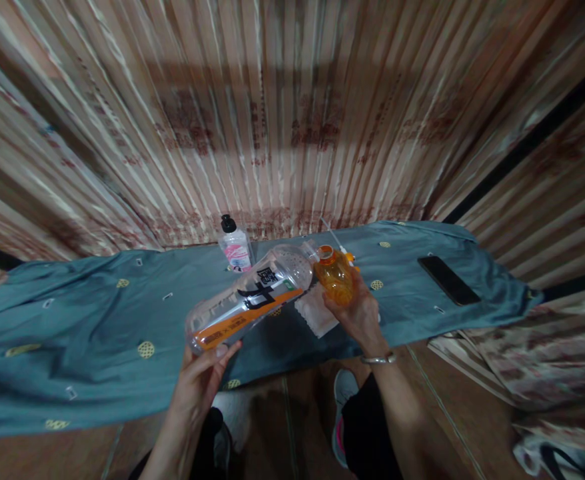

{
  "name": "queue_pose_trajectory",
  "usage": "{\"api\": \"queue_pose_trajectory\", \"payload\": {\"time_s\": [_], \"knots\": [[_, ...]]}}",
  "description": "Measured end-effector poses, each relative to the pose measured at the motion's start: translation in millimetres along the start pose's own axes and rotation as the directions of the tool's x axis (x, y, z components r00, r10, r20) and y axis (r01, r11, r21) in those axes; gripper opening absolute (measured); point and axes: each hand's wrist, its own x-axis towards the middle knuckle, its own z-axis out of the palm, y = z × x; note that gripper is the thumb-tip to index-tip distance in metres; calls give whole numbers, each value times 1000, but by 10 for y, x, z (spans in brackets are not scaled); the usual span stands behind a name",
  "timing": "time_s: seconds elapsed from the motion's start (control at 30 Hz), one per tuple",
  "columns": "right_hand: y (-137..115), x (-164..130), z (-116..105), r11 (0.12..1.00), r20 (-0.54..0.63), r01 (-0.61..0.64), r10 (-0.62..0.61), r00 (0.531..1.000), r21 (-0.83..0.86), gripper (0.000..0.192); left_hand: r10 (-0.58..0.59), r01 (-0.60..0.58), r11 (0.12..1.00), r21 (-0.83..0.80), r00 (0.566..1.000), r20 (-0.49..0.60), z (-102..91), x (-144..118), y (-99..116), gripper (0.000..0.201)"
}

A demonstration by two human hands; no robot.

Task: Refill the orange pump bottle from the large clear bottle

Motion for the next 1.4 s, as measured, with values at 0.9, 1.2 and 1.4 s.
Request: {"api": "queue_pose_trajectory", "payload": {"time_s": [0.9,1.2,1.4], "knots": [[4,-26,83,999,-74,30,-29,997,14,78,125,-125,991,39,992,5,238,-178,86,87],[-27,-30,99,998,-66,35,-32,997,51,78,167,-168,985,32,986,14,220,-180,105,83],[-45,-48,122,997,-30,12,-9,1000,73,81,192,-192,981,25,981,9,225,-190,128,85]]}}
